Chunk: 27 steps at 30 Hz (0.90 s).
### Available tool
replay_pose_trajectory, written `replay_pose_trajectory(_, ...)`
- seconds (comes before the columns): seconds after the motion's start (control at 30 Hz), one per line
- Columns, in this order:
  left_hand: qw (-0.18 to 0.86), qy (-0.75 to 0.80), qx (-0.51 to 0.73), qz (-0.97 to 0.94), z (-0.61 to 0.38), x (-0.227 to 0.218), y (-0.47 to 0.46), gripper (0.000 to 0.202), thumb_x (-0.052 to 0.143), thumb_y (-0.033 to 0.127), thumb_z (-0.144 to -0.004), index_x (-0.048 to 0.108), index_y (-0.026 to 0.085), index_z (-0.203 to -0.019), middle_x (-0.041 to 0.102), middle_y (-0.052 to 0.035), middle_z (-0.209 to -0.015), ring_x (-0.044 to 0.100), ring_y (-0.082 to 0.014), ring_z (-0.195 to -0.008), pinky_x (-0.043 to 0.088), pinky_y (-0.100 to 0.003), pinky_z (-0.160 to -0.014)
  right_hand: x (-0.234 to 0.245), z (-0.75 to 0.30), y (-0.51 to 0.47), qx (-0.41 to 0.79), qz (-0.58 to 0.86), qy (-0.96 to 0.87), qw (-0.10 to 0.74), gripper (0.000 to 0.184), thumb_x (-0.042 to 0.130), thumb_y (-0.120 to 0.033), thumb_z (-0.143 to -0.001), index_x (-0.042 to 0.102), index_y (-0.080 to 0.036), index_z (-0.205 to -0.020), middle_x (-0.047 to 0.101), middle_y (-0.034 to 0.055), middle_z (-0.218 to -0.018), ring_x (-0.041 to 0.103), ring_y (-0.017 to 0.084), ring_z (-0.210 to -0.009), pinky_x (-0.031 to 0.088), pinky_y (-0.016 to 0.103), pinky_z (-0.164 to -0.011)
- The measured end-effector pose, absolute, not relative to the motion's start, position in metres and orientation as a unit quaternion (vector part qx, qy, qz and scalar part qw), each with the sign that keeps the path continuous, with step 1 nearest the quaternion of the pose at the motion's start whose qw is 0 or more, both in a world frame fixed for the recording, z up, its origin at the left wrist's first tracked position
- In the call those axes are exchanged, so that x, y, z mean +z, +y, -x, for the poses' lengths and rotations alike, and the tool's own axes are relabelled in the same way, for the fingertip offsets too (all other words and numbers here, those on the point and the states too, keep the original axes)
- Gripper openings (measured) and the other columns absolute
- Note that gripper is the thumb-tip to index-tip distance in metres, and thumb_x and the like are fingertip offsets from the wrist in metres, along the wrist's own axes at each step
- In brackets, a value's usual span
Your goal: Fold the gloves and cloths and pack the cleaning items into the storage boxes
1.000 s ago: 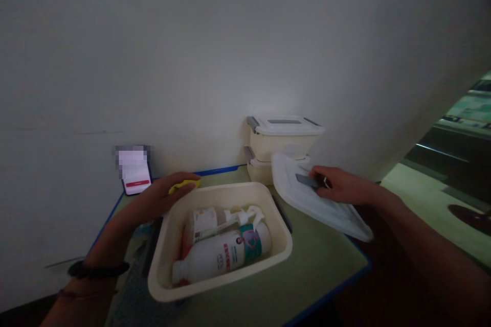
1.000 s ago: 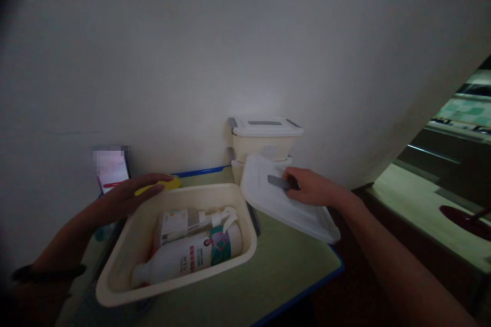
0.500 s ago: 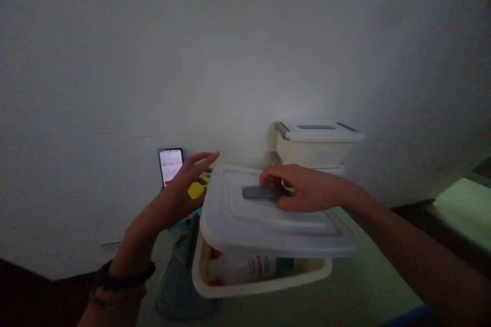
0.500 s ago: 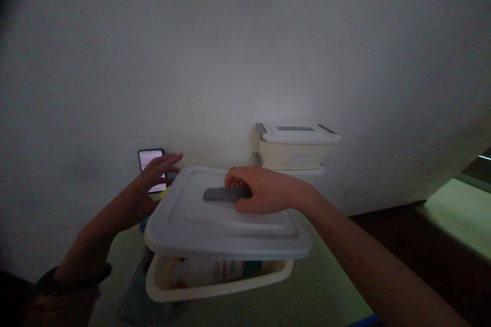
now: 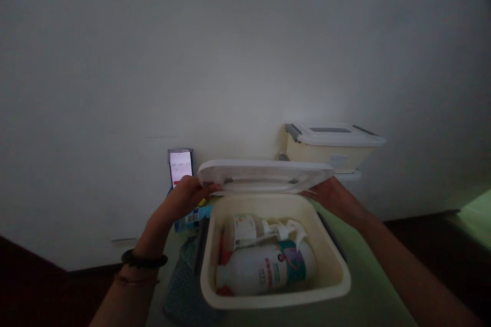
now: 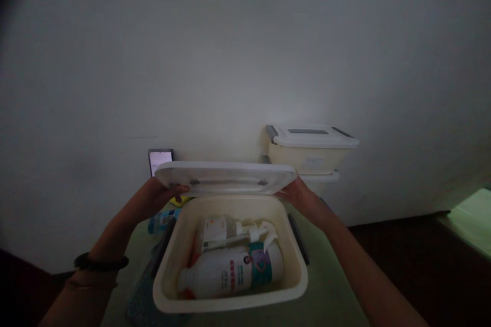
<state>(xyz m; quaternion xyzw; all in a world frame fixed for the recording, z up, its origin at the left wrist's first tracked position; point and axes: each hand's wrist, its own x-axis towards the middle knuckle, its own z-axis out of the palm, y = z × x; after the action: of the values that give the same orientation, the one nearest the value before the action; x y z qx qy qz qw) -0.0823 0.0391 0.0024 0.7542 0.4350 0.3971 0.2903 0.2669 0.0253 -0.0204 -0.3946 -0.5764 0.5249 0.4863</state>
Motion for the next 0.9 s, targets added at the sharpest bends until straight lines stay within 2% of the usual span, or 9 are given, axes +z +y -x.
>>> replay_pose_trajectory(0.1,0.284,0.436,0.373,-0.768,0.080,0.000,0.039,0.018,0.066,0.028,-0.072,0.068,0.018,-0.058,0.066,-0.0007,-0.052,0.059,-0.0136,-0.047,0.046,-0.022,-0.049,-0.033,-0.259,0.021,0.579,0.376,-0.528,0.495,0.039,0.052,-0.060,-0.077,0.068,-0.034,-0.102,0.066,-0.0003,-0.119,0.052,0.027,-0.120,0.038,0.044,-0.101)
replay_pose_trajectory(0.23,0.272,0.433,0.347,-0.786,0.080,0.006,0.035,0.016,0.065,0.029,-0.073,0.071,0.019,-0.062,0.070,-0.0031,-0.057,0.064,-0.0178,-0.053,0.050,-0.025,-0.054,-0.032,-0.259,0.016,0.599,0.373,-0.514,0.488,0.036,0.053,-0.052,-0.079,0.070,-0.026,-0.097,0.072,0.0046,-0.103,0.061,0.027,-0.105,0.039,0.045,-0.099)
replay_pose_trajectory(0.3,0.292,0.401,0.323,-0.806,0.082,0.012,0.031,0.015,0.065,0.028,-0.073,0.076,0.022,-0.081,0.076,-0.0068,-0.080,0.070,-0.0238,-0.074,0.054,-0.031,-0.069,-0.029,-0.265,0.013,0.598,0.384,-0.515,0.478,0.030,0.061,-0.043,-0.075,0.071,-0.023,-0.094,0.072,0.0050,-0.100,0.063,0.026,-0.100,0.040,0.043,-0.097)
replay_pose_trajectory(0.33,0.312,0.371,0.302,-0.821,0.084,0.015,0.029,0.024,0.066,0.026,-0.072,0.075,0.023,-0.094,0.075,-0.0080,-0.097,0.069,-0.0270,-0.091,0.052,-0.034,-0.081,-0.028,-0.267,0.011,0.592,0.396,-0.524,0.468,0.028,0.064,-0.038,-0.073,0.071,-0.023,-0.095,0.071,0.0047,-0.101,0.063,0.025,-0.099,0.041,0.042,-0.096)
replay_pose_trajectory(0.43,0.364,0.286,0.222,-0.858,0.092,0.023,0.021,0.043,0.062,0.020,-0.075,0.064,0.029,-0.117,0.062,-0.0064,-0.126,0.050,-0.0291,-0.123,0.038,-0.042,-0.103,-0.024,-0.273,0.003,0.548,0.443,-0.570,0.423,0.032,0.066,-0.029,-0.071,0.068,-0.023,-0.103,0.067,0.0039,-0.110,0.060,0.023,-0.101,0.040,0.040,-0.095)
replay_pose_trajectory(0.53,0.388,0.272,0.202,-0.857,0.098,0.024,0.018,0.042,0.055,0.018,-0.082,0.060,0.031,-0.121,0.055,-0.0032,-0.134,0.046,-0.0266,-0.127,0.035,-0.042,-0.105,-0.022,-0.272,-0.005,0.503,0.482,-0.593,0.404,0.034,0.066,-0.029,-0.072,0.066,-0.025,-0.105,0.065,0.0031,-0.112,0.057,0.022,-0.105,0.038,0.039,-0.098)
replay_pose_trajectory(0.63,0.375,0.326,0.231,-0.837,0.095,0.019,0.020,0.039,0.053,0.026,-0.084,0.059,0.032,-0.123,0.052,-0.0014,-0.137,0.045,-0.0253,-0.128,0.037,-0.040,-0.104,-0.023,-0.267,-0.009,0.485,0.504,-0.589,0.404,0.036,0.068,-0.030,-0.070,0.065,-0.025,-0.106,0.066,0.0026,-0.111,0.058,0.022,-0.105,0.040,0.039,-0.096)
replay_pose_trajectory(0.77,0.309,0.417,0.183,-0.835,0.076,0.007,0.025,0.045,0.046,0.042,-0.087,0.054,0.026,-0.128,0.055,-0.0044,-0.134,0.051,-0.0263,-0.122,0.035,-0.040,-0.105,-0.031,-0.258,-0.009,0.478,0.536,-0.557,0.416,0.038,0.069,-0.031,-0.068,0.066,-0.024,-0.105,0.068,0.0024,-0.108,0.060,0.024,-0.099,0.044,0.039,-0.091)
replay_pose_trajectory(0.9,0.276,0.440,0.178,-0.836,0.053,-0.005,0.025,0.052,0.041,0.047,-0.089,0.051,0.017,-0.130,0.054,-0.0100,-0.135,0.050,-0.0261,-0.122,0.034,-0.039,-0.105,-0.041,-0.251,-0.003,0.478,0.543,-0.536,0.435,0.037,0.066,-0.032,-0.069,0.067,-0.024,-0.104,0.069,0.0012,-0.105,0.060,0.024,-0.098,0.044,0.038,-0.088)
